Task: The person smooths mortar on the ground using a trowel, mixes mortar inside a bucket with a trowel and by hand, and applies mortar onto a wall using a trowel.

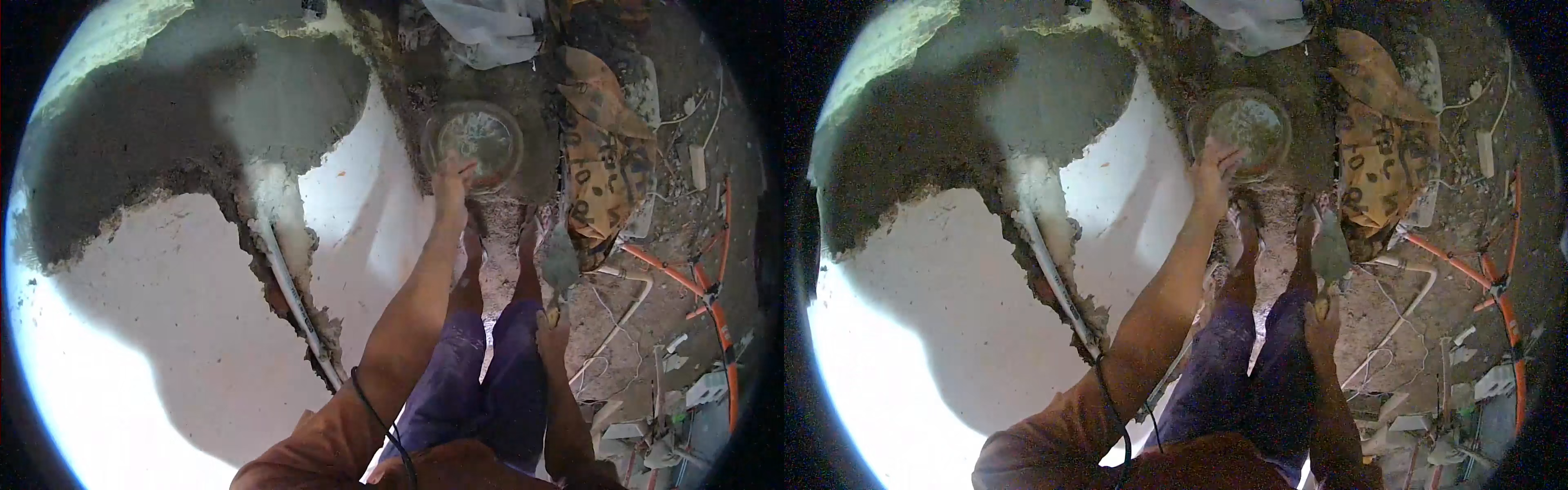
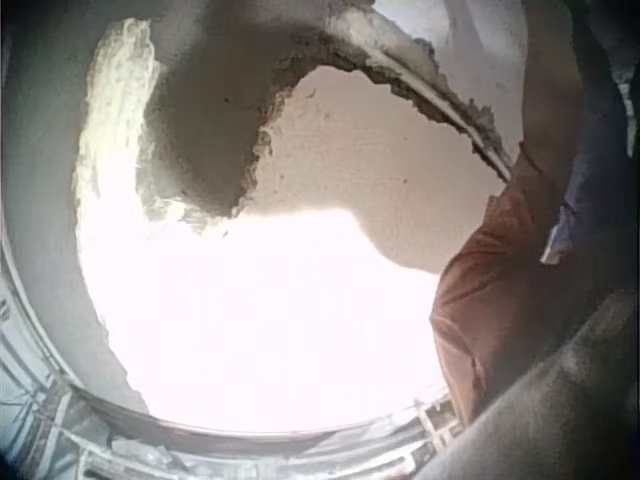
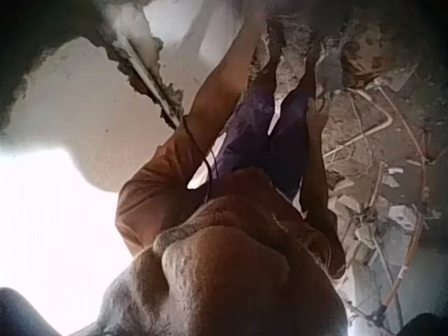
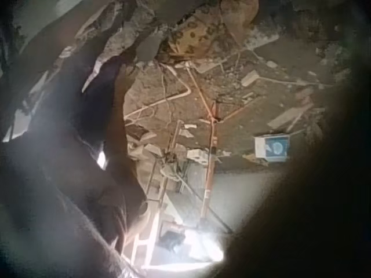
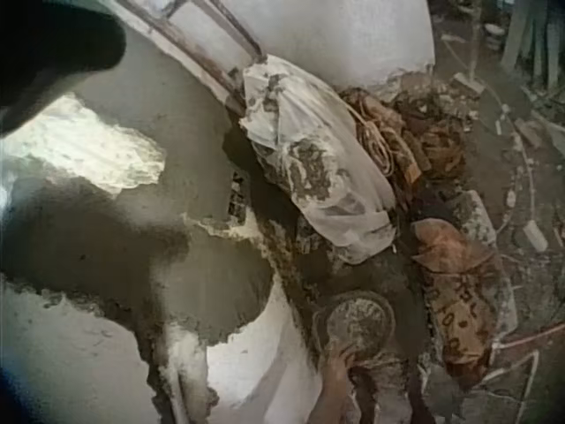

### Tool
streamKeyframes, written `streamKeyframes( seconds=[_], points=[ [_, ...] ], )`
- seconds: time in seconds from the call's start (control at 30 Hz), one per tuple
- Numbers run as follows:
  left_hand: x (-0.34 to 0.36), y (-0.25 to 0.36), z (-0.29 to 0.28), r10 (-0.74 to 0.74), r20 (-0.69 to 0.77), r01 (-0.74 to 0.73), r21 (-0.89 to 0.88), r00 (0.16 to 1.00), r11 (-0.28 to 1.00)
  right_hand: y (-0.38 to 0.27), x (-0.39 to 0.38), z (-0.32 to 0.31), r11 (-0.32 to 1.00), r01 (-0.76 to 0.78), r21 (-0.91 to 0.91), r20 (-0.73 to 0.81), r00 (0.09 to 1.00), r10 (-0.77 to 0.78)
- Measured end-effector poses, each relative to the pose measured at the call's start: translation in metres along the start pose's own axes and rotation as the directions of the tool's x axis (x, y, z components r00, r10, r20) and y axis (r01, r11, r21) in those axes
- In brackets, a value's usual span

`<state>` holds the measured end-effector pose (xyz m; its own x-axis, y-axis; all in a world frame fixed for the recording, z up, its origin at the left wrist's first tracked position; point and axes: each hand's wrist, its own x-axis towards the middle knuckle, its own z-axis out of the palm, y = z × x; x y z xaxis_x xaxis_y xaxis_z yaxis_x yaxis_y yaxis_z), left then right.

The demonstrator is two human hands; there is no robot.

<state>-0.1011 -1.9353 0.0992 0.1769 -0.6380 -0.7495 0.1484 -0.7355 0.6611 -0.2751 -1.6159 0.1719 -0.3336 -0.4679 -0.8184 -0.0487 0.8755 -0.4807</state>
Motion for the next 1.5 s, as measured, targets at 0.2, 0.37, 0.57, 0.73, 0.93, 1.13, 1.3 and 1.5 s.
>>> streamKeyframes(
  seconds=[0.2,0.37,0.57,0.73,0.93,1.13,1.3,1.5],
  points=[
    [-0.020,0.020,0.046,0.103,-0.017,-0.092,0.317,0.995,0.944,0.014,-0.016,-0.015,1.000,-0.002,-0.017,-0.022,1.000,0.002],
    [-0.056,0.031,0.101,0.252,-0.104,-0.203,0.345,0.962,0.916,0.024,-0.039,-0.007,0.995,-0.018,-0.096,-0.151,0.989,0.003],
    [-0.036,0.029,0.068,0.135,0.005,-0.122,0.466,0.991,0.876,0.020,-0.045,0.034,0.998,-0.041,-0.039,-0.068,0.997,0.038],
    [-0.003,0.013,0.028,0.016,0.053,-0.036,0.398,0.998,0.917,0.011,-0.034,0.076,0.999,-0.027,0.020,0.033,0.999,0.026],
    [0.004,-0.027,-0.050,0.354,0.047,-0.356,0.187,0.934,0.915,-0.057,-0.035,0.087,0.989,0.110,-0.095,0.061,0.993,-0.105],
    [-0.144,-0.143,-0.194,0.044,-0.105,0.084,0.935,0.994,0.346,-0.078,0.029,0.136,0.962,0.219,-0.164,0.270,0.948,-0.170],
    [-0.245,-0.138,-0.172,-0.235,-0.071,0.050,0.994,0.969,-0.094,-0.139,0.141,0.253,0.895,0.427,-0.132,0.150,0.901,-0.407],
    [-0.227,-0.150,-0.173,0.033,0.030,-0.039,0.951,0.999,0.306,-0.231,0.308,0.352,0.875,0.446,-0.186,-0.142,0.869,-0.474]
  ],
)
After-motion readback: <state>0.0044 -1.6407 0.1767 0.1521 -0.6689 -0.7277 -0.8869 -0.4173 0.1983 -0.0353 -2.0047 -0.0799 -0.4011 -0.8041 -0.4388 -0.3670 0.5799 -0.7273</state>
